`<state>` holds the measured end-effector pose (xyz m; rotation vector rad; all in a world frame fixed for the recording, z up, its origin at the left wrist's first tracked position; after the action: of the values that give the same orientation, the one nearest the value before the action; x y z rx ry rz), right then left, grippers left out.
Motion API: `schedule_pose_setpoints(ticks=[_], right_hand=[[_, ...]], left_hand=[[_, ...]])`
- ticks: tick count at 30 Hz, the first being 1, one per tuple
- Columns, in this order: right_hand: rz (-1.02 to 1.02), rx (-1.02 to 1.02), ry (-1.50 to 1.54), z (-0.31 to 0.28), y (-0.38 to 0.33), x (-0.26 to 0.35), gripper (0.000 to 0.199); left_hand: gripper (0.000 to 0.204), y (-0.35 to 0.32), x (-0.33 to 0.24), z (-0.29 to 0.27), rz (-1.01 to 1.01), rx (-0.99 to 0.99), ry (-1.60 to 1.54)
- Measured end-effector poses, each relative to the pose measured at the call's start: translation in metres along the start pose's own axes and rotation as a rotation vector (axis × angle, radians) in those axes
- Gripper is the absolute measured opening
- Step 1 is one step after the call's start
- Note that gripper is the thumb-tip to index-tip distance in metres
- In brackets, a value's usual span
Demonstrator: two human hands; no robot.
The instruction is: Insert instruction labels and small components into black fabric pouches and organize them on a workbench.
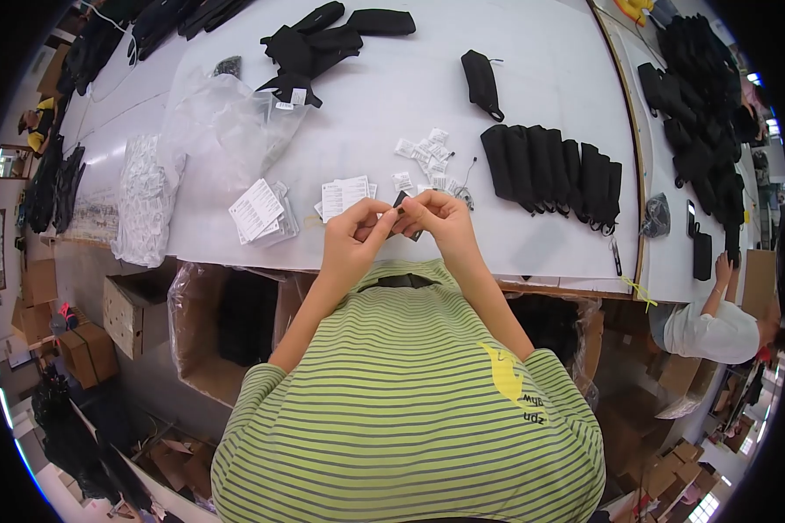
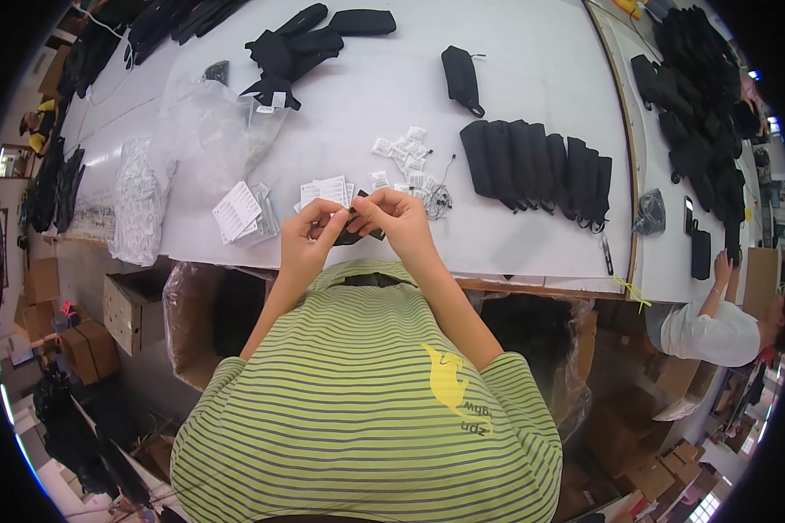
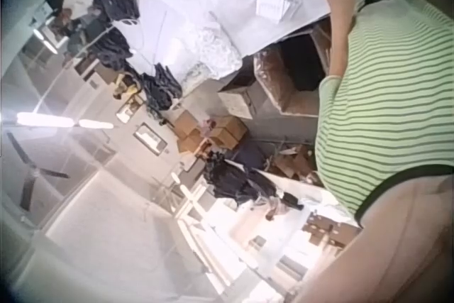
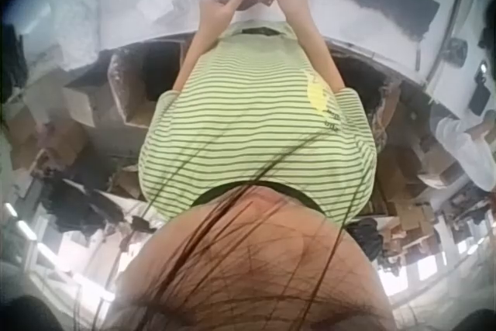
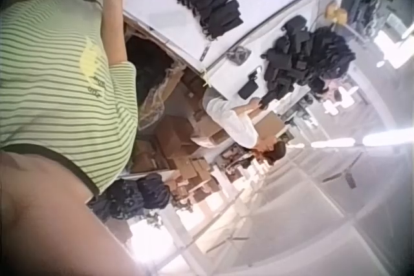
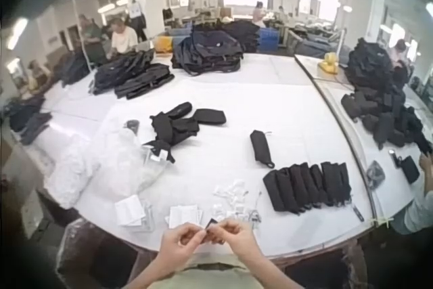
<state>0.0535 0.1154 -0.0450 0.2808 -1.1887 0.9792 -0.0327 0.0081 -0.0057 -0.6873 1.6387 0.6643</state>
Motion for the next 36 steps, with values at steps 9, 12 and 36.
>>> schedule_pose_setpoints(ticks=[9, 12, 36], right_hand=[[-0.188, -0.076, -0.261, -0.002, -0.004, 0.011, 0.014], [-0.306, -0.083, -0.326, 0.002, -0.012, 0.024, 0.012], [-0.09, 0.305, 0.56, 0.016, -0.044, 0.08, 0.023]], left_hand=[[0.008, 0.002, -0.003, 0.001, 0.125, 0.006, 0.184], [0.009, 0.004, 0.009, 0.001, 0.082, 0.047, 0.089], [0.025, -0.004, 0.035, -0.003, 0.073, 0.725, 0.312]])
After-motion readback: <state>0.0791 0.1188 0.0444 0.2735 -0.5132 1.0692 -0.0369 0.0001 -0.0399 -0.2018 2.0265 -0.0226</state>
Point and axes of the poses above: each hand's wrist, its own y-axis towards the middle knuckle, its own z-axis out of the palm, x = y × z, the point moved 7 cm from there along y, towards the middle knuckle, and after that the axes turned 8 degrees about -x, right-handed, at the moved point
